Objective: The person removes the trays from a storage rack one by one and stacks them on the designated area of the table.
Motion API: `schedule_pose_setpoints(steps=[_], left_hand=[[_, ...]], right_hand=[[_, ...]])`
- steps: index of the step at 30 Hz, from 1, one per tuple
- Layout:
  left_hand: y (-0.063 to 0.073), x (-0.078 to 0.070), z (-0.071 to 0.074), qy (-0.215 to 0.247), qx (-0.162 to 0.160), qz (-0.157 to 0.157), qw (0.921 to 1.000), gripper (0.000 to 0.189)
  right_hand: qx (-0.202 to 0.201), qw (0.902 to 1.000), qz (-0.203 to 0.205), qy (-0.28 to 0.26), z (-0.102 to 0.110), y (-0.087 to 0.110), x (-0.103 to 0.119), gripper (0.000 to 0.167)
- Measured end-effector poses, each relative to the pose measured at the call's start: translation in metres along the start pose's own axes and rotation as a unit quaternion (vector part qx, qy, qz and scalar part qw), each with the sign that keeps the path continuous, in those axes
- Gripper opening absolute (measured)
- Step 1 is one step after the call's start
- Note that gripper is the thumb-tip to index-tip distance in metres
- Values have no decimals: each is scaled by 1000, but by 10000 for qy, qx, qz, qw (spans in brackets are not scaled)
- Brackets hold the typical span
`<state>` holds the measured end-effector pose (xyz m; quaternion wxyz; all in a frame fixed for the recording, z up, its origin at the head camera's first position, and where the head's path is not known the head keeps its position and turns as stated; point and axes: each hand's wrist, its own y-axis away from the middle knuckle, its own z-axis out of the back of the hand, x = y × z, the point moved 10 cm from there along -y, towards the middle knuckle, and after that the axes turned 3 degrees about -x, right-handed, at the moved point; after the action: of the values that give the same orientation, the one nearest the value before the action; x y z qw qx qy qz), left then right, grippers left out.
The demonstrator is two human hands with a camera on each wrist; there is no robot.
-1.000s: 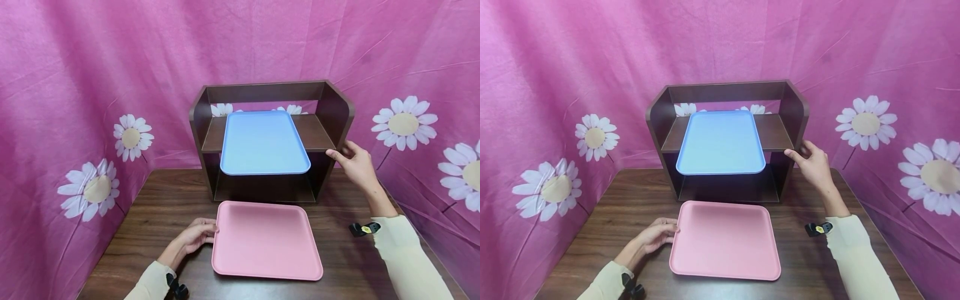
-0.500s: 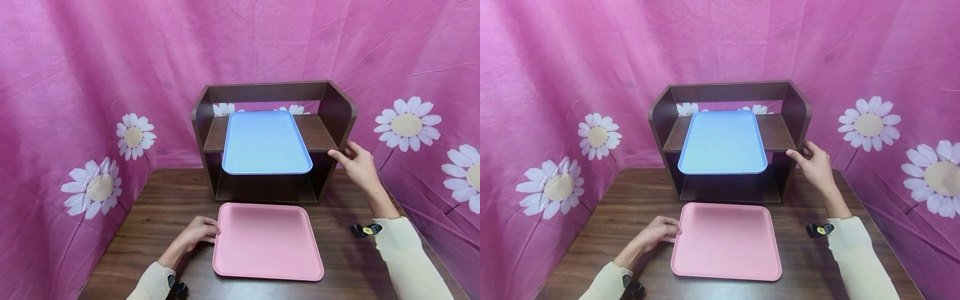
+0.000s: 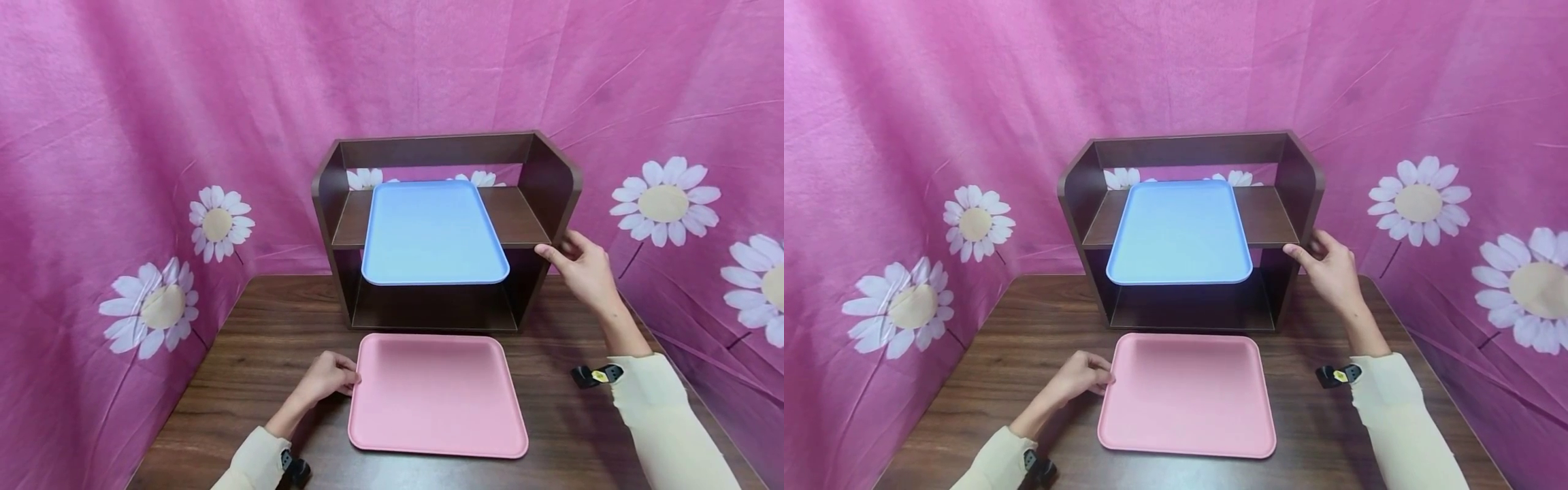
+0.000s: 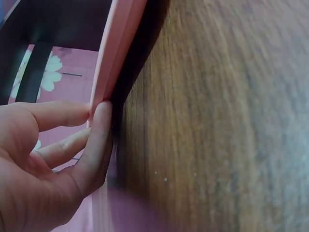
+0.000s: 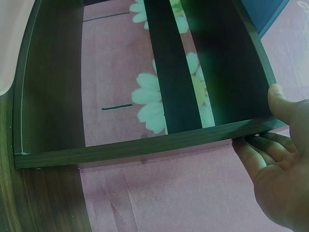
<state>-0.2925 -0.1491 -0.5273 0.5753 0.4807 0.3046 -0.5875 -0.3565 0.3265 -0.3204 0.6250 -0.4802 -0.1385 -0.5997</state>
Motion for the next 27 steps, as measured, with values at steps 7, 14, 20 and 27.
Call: schedule_pose_setpoints(steps=[7,14,20,27], left_hand=[[1,-2,2,-208,-212,90,9995,7],[0,0,2,-65,-226,156,9996,7],[1,4,0,4,-181,198,9996,7],[-1,-1,2,-24,-186,145,9997,5]], right_hand=[[-42,10000,-11,4,1,1,-1,54],[-40,10000,-39,-73,1,1,-2,53],[-47,9999,-28,-92,-1,2,-4,50],[-72,9999,-52,-121,1,2,-2,50]])
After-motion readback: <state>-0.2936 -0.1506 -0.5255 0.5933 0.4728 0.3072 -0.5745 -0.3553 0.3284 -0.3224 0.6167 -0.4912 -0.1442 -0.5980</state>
